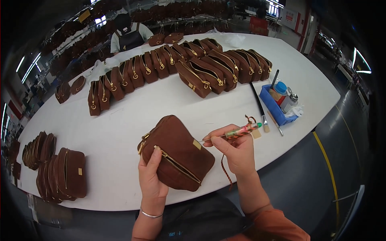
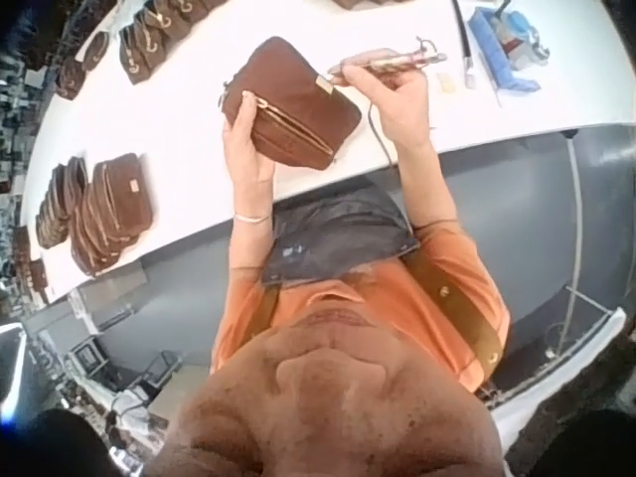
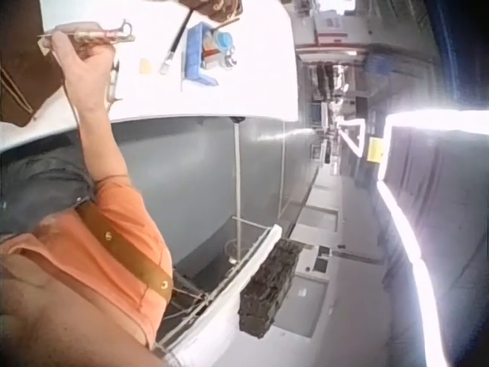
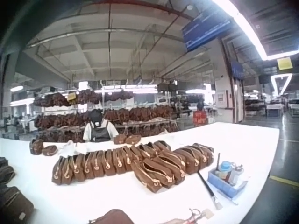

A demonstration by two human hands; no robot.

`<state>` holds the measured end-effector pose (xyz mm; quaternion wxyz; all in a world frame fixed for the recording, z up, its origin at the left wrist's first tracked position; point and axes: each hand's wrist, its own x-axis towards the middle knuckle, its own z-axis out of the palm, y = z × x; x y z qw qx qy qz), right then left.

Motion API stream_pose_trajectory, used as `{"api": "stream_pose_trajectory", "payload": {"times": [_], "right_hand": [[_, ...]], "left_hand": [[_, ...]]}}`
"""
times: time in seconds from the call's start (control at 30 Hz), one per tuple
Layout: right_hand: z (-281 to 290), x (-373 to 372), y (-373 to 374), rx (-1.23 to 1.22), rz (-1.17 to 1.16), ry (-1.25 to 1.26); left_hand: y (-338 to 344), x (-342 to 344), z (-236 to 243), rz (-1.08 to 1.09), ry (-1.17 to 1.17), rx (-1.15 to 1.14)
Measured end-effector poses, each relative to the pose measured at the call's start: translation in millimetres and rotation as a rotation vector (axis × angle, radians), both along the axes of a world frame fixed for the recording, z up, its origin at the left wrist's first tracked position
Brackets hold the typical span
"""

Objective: Inspecting a finished leather pouch, trimming loose threads with snips, and marking points for adjustment with a pen.

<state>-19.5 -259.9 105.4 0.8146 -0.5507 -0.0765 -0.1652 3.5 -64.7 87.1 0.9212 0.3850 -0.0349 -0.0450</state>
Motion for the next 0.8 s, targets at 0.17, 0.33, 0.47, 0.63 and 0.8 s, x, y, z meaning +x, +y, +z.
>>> {"api": "stream_pose_trajectory", "payload": {"times": [0.17,0.33,0.47,0.63,0.8], "right_hand": [[-1.3,-6.8,27.2,0.034,-0.007,-0.236],[-8.9,3.3,36.1,-0.045,-0.053,-0.217],[-13.2,6.4,41.1,-0.052,-0.065,-0.219],[-13.2,4.5,41.7,-0.093,-0.093,-0.221],[-9.5,0.6,39.8,-0.147,-0.106,-0.201]], "left_hand": [[-23.1,-4.7,7.1,-0.126,0.033,-0.015],[-20.8,-0.5,4.7,-0.164,-0.006,-0.021],[-21.0,0.2,-0.3,-0.169,-0.02,-0.027],[-21.9,-2.4,-2.0,-0.176,-0.042,-0.024],[-23.2,-5.9,-2.4,-0.173,-0.068,-0.024]]}}
